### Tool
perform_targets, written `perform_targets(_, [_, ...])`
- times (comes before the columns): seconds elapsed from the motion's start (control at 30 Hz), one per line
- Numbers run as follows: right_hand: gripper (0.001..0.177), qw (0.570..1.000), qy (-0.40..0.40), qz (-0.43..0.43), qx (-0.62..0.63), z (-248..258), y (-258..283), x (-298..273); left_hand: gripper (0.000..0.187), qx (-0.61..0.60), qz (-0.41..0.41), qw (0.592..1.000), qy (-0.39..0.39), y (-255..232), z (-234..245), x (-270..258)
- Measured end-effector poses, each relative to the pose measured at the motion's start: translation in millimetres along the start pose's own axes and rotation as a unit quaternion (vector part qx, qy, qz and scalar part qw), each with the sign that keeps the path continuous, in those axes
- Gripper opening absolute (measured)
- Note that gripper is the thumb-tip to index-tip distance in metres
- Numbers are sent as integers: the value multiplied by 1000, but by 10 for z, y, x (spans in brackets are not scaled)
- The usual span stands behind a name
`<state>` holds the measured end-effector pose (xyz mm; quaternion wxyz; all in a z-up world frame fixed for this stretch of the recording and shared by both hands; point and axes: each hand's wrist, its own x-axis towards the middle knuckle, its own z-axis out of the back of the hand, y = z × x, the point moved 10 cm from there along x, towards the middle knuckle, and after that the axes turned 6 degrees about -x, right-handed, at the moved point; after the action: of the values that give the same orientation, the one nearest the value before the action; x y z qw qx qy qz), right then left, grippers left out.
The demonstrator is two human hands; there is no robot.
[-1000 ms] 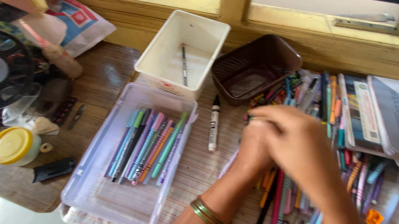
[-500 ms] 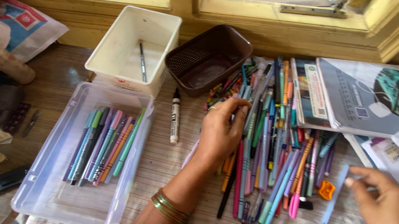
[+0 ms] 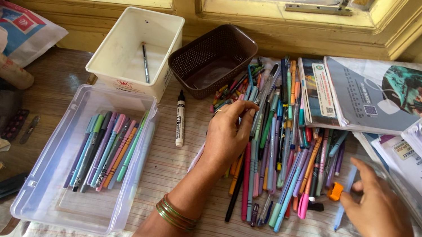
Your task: The person sorts a large pile of pens and markers on a table, picking them up one by one and placing them into a clear plastic container. The person also moves a brown basket and a white container on the table while organizing the stationery.
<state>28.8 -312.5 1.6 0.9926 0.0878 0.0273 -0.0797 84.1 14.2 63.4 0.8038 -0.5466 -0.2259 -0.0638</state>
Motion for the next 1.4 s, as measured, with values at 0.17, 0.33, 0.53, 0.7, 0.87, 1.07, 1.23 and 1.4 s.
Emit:
perform_targets(0.17, [72, 998, 21, -61, 10, 56, 7, 84, 14, 2, -10, 1000, -3, -29, 11, -2])
perform_targets(0.33, [37, 977, -159, 66, 130, 675, 530, 46, 16, -9, 25, 1000, 13, 20, 1, 3])
perform_targets(0.53, [22, 892, -288, 286, 199, 1097, 1408, 8, 22, -115, 119, 984, 64, 251, -190, -34])
perform_targets(0.7, [32, 835, -288, 421, 207, 828, 2003, 40, 28, -325, 129, 932, 94, 361, -366, 3])
perform_targets(0.87, [36, 846, -236, 387, 280, 584, 1928, 86, 30, -265, 158, 946, 101, 428, -389, -38])
perform_targets(1.07, [36, 852, -171, 338, 360, 482, 1797, 198, 35, -264, 120, 947, 139, 264, -411, -84])
perform_targets(1.23, [29, 845, -128, 288, 431, 340, 1706, 314, 36, -228, 115, 954, 157, 219, -448, -95])
perform_targets(1.4, [13, 837, -130, 278, 453, 285, 1643, 366, 38, -210, 120, 956, 163, 188, -454, -93])
